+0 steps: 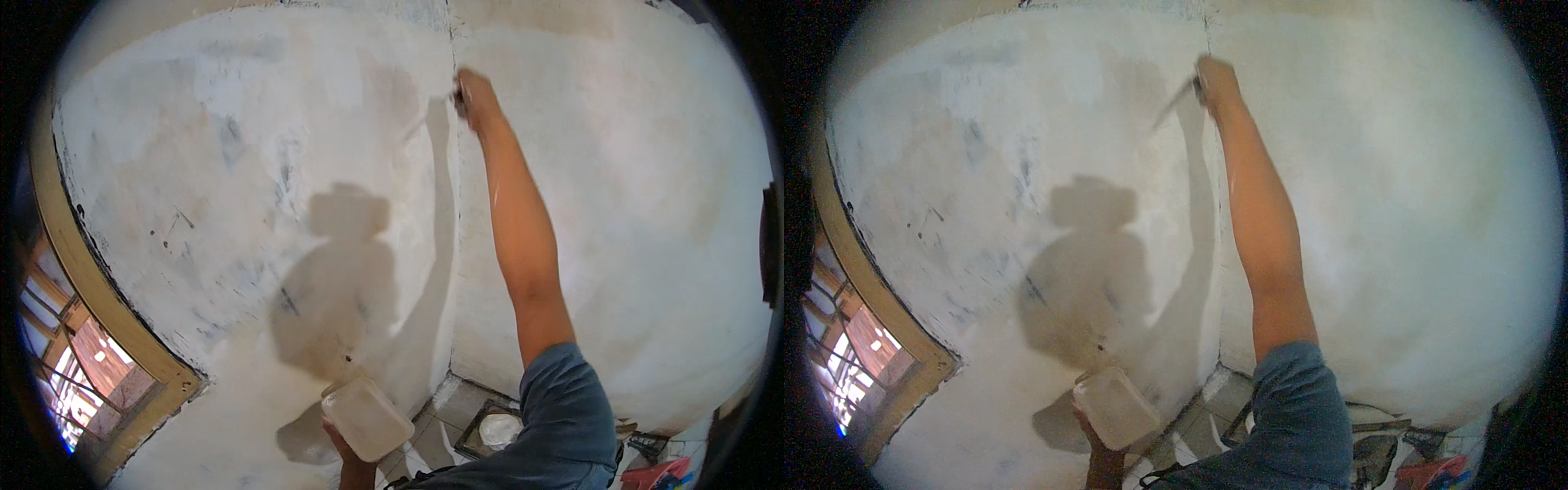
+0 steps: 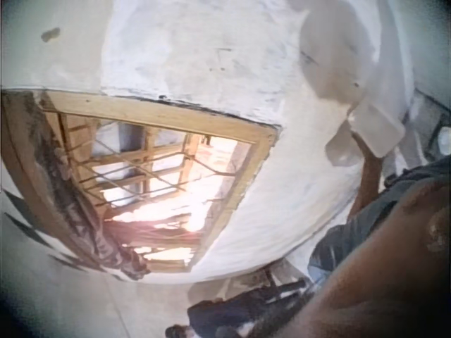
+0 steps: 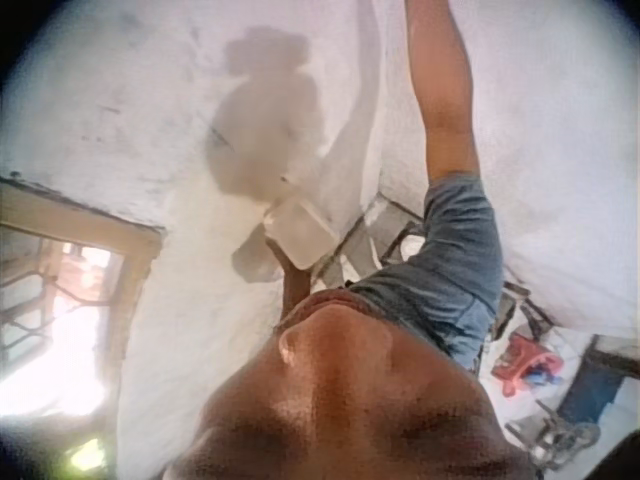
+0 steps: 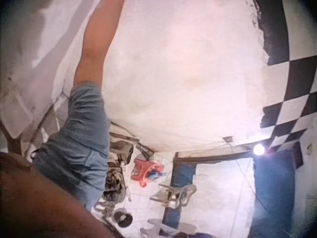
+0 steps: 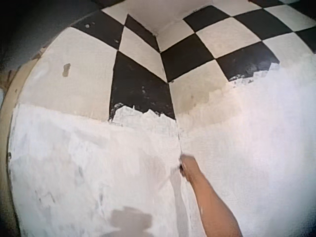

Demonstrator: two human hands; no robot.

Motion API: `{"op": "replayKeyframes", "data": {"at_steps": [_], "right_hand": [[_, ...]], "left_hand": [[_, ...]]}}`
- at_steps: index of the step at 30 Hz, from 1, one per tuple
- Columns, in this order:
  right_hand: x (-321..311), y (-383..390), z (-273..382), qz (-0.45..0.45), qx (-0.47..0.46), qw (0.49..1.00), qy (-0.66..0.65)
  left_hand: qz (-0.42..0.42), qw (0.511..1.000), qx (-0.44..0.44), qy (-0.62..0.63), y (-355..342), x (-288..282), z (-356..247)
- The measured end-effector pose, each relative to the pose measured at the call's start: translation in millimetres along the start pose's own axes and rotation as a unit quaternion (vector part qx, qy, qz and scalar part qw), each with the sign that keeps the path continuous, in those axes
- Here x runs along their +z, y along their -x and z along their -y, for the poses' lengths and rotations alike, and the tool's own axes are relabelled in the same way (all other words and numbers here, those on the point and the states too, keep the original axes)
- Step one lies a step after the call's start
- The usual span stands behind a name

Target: The person applies putty to a wall corner using a scraper and a plastic container, then spreads the putty across the surface of the wall.

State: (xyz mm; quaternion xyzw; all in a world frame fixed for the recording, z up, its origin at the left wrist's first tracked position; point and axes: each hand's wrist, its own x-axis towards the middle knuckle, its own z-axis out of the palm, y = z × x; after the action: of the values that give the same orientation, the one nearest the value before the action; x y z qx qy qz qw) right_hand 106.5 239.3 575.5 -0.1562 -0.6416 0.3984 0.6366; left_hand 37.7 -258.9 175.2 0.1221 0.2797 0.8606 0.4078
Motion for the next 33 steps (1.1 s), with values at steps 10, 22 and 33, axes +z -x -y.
{"op": "replayKeyframes", "data": {"at_steps": [10, 22, 33], "right_hand": [[68, 71, -42, -0.022, 0.157, 0.974, -0.165], [-2, -9, 115, 0.065, 0.009, 0.995, -0.072], [-3, 51, 41, 0.036, 0.015, 0.979, 0.202]], "left_hand": [[-0.029, 1.000, 0.009, -0.009, -1, -3, 2], [-0.055, 0.998, 0.013, 0.019, 0, 11, -8], [-0.020, 0.998, -0.060, 0.029, -10, 11, 1]]}}
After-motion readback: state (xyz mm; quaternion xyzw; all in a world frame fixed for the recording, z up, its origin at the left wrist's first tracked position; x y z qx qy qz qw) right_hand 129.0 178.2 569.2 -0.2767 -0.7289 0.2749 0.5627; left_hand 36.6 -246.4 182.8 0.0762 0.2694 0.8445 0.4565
